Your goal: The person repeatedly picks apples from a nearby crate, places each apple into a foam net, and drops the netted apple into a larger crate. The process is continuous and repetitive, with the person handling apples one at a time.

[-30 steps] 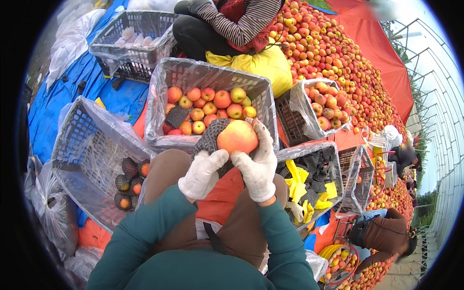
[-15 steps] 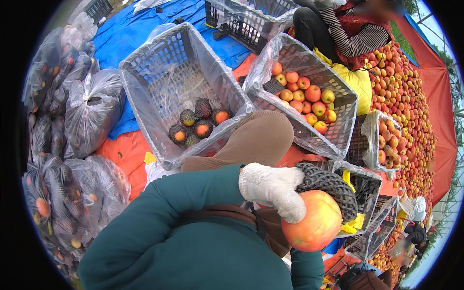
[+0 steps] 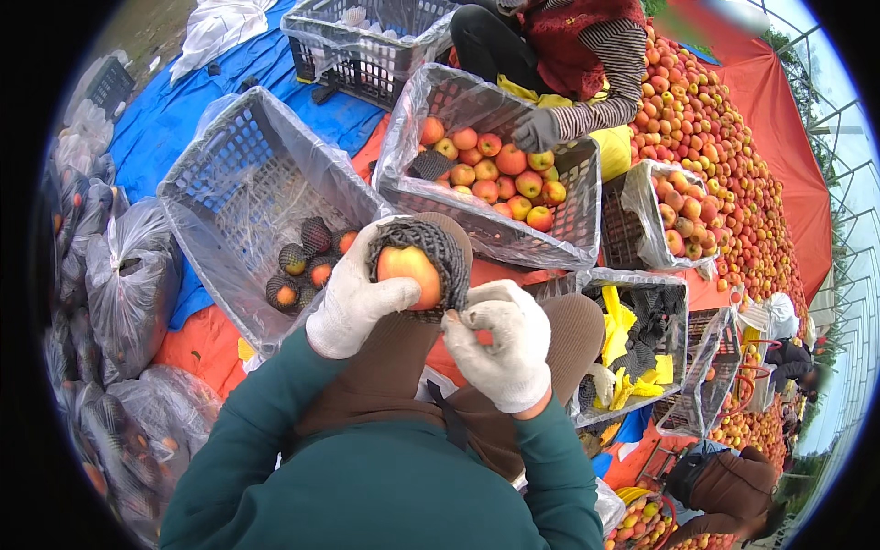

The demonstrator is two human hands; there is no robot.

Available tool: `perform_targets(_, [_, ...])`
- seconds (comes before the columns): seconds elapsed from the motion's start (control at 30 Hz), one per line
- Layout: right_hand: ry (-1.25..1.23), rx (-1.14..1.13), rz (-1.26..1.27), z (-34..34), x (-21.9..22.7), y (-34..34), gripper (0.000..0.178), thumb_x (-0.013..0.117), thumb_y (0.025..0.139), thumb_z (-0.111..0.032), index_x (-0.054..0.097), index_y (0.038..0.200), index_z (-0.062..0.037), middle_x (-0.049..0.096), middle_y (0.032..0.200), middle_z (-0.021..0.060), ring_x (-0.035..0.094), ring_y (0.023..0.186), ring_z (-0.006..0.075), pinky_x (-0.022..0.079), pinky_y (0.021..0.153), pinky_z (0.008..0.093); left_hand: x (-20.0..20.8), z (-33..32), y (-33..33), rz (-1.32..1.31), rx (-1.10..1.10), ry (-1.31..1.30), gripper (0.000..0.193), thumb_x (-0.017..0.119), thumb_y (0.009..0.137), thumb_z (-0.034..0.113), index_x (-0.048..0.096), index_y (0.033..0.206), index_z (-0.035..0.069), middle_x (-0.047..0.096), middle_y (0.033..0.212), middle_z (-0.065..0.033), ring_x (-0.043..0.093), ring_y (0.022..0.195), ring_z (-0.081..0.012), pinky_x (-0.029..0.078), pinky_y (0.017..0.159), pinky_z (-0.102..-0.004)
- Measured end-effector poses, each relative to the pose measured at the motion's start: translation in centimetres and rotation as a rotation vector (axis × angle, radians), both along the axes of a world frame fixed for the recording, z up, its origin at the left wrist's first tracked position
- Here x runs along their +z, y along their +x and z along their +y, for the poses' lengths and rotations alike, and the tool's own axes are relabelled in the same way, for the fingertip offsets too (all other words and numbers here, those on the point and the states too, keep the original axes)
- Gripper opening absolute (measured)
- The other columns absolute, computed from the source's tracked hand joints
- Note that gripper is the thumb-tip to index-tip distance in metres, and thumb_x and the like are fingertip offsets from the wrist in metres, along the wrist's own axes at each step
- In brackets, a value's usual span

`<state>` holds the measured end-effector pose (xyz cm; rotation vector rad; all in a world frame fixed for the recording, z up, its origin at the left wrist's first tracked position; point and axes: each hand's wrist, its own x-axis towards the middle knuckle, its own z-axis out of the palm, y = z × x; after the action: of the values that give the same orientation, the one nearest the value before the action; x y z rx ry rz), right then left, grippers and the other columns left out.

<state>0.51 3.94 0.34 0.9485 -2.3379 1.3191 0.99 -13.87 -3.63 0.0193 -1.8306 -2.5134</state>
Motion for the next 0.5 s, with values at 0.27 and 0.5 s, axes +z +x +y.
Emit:
perform_targets(0.27, [-0.008,-0.156,0.067,-0.1,0.0,-6.1,0.024,0.065,0.063,0.007,0.044,0.067,-0.005,0.053,0.069,0.0075,0.052,0.056,0.021,0.043,0.052,0.0285,0.7,-0.9,-1.8,0.009,0.103,-0.047,0.062,0.07,0.064,0.008,0.045,0.119,0.001,0.052,0.115,-0.0122,0.05,0.106,-0.0175,0.041,0.091,-0.0312])
perform_targets(0.5, [0.236,0.149,0.197,-3.5,-1.2,-5.2,0.017,0.064,0.061,-0.003,0.049,0.064,-0.0081,0.053,0.065,0.0059,0.053,0.056,0.0246,0.044,0.051,0.0333,-1.7,-0.9,-4.7,0.185,0.131,0.165,0.05,0.059,0.08,0.004,0.039,0.126,0.0,0.049,0.12,-0.0113,0.05,0.109,-0.017,0.041,0.094,-0.0292])
